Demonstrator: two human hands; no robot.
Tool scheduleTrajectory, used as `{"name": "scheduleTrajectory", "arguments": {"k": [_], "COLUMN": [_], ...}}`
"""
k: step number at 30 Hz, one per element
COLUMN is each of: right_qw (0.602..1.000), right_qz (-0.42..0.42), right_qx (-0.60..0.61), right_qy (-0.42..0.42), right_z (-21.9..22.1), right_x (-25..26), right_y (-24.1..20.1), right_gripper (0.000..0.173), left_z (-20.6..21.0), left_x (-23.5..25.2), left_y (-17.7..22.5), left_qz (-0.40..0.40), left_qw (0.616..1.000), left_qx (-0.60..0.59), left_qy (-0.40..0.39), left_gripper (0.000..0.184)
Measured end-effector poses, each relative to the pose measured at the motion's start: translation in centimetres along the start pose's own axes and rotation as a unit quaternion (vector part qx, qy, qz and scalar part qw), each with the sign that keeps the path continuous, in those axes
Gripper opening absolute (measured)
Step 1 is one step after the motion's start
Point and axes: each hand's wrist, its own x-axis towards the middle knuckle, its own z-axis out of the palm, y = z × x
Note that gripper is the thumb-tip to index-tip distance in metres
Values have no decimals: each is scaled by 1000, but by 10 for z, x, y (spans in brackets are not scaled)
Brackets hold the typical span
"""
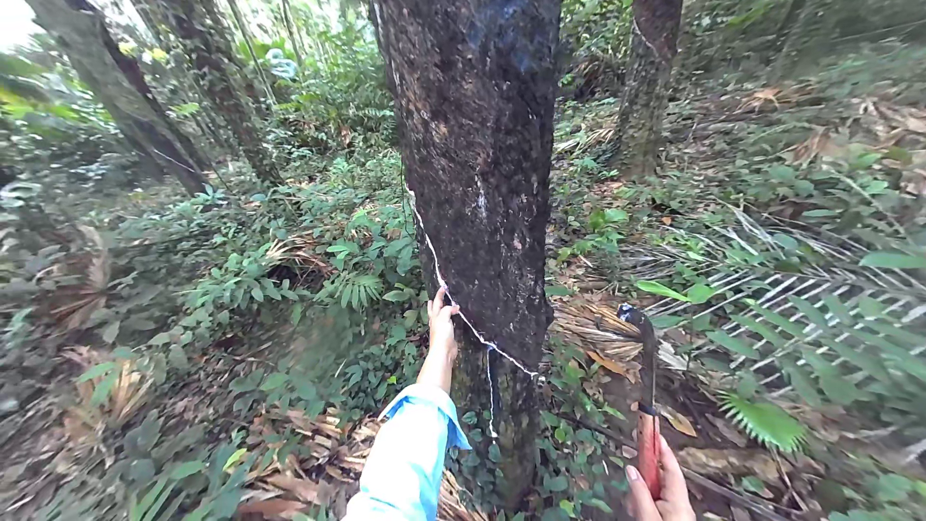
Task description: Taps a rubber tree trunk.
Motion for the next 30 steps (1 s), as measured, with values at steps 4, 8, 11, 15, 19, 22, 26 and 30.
{"name": "scheduleTrajectory", "arguments": {"k": [4,8,11,15,19,22,26,30], "right_qw": [1000,1000,999,999,997,995,993,992], "right_qz": [-13,-9,-7,-14,-17,-11,-3,10], "right_qx": [-5,-3,-5,-4,-7,-5,12,4], "right_qy": [-7,-17,-33,-48,-73,-95,-116,-129], "right_z": [-19,-44,-65,-91,-114,-129,-145,-159], "right_x": [19,39,53,68,80,86,89,90], "right_y": [5,13,21,30,38,43,48,53], "right_gripper": [70,70,70,70,70,70,69,69], "left_z": [9,14,24,44,69,90,109,128], "left_x": [1,-17,-44,-79,-101,-105,-97,-90], "left_y": [-5,-14,-30,-60,-80,-86,-98,-98], "left_qz": [-1,-1,1,-53,-107,-112,-90,-86], "left_qw": [1000,999,998,986,973,965,957,950], "left_qx": [-5,11,-2,-73,-85,-127,-181,-191], "left_qy": [23,33,57,141,185,201,210,232], "left_gripper": [66,62,53,40,40,40,45,47]}}
